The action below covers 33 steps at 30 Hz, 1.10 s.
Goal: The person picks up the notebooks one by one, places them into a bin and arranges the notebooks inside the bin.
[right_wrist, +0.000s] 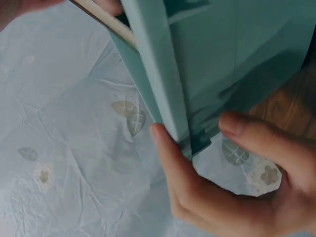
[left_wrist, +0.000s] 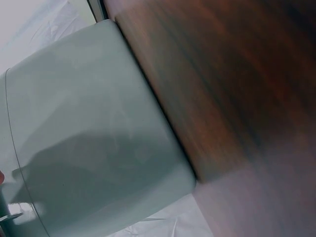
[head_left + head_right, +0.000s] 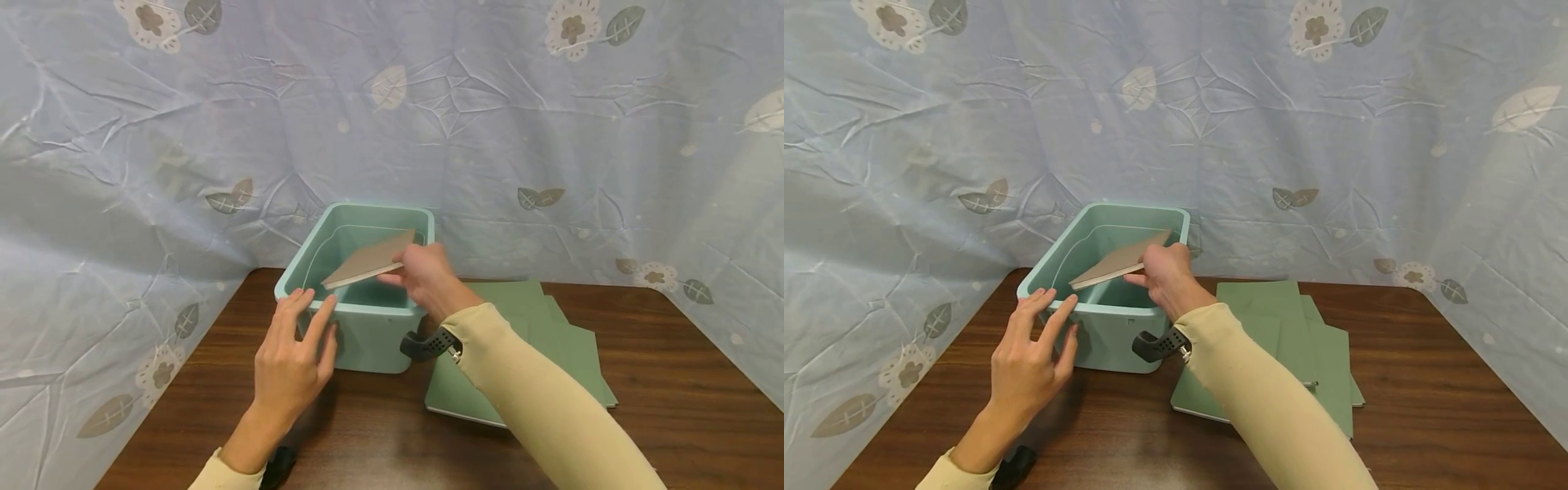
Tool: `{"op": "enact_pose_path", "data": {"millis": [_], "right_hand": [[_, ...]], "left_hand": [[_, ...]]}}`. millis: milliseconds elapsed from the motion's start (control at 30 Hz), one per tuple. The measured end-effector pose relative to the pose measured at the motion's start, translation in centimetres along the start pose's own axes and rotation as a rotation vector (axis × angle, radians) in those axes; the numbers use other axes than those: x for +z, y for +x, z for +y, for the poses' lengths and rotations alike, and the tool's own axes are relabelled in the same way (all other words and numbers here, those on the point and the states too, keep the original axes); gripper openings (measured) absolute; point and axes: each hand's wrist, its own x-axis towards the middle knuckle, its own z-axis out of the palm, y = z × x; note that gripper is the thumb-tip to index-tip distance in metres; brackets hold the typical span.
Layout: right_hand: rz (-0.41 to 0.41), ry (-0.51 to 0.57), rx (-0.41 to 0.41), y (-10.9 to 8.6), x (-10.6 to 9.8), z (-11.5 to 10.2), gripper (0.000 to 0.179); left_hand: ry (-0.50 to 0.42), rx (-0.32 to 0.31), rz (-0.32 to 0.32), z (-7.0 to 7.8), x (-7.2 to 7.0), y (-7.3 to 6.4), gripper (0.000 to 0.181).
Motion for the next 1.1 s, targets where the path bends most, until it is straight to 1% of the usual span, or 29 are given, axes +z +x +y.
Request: {"op": "enact_pose_path", "data": {"millis": [67,133,167,267,333,433,567,700,867,933,1000,1100], "right_hand": [[0.013,-0.048,-0.012,0.0,-0.1,0.0,0.059],[0.028,-0.097,-0.020,-0.1,-0.2,-0.2,0.065],[0.031,-0.102,-0.025,-0.1,-0.2,-0.2,0.071],[0.020,-0.080,-0.020,0.0,-0.5,-0.4,0.085],[0.000,-0.047,-0.021,0.1,-0.8,-0.5,0.087],[-0.036,-0.024,-0.019,-0.1,-1.1,-0.8,0.081],[-0.066,-0.029,-0.024,-0.4,-1.3,-0.9,0.070],[-0.075,-0.040,-0.023,-0.5,-1.3,-0.9,0.064],[-0.083,-0.055,-0.037,-0.7,-1.5,-1.0,0.062],[-0.096,-0.077,-0.058,-0.9,-1.6,-1.0,0.059],[-0.118,-0.111,-0.095,-1.0,-1.8,-1.1,0.055],[-0.137,-0.228,-0.182,-1.2,-2.4,-1.3,0.049]], "left_hand": [[0.001,0.005,-0.003,0.0,0.1,0.0,0.039],[-0.001,0.009,-0.003,0.1,0.1,0.1,0.039],[-0.002,0.010,-0.003,0.1,0.1,0.1,0.039],[-0.004,0.012,-0.001,0.2,0.1,0.2,0.037],[-0.006,0.011,0.000,0.2,0.1,0.3,0.036],[-0.007,0.010,0.003,0.3,0.1,0.3,0.036],[-0.005,0.010,0.003,0.3,0.0,0.2,0.038],[0.002,0.008,0.000,0.2,0.0,0.1,0.038],[0.007,0.002,-0.005,0.2,0.0,0.0,0.039],[0.008,-0.002,-0.011,0.2,0.0,-0.1,0.039],[0.011,-0.004,-0.015,0.2,0.0,-0.1,0.040],[0.010,-0.003,-0.019,0.2,0.1,-0.1,0.041]]}}
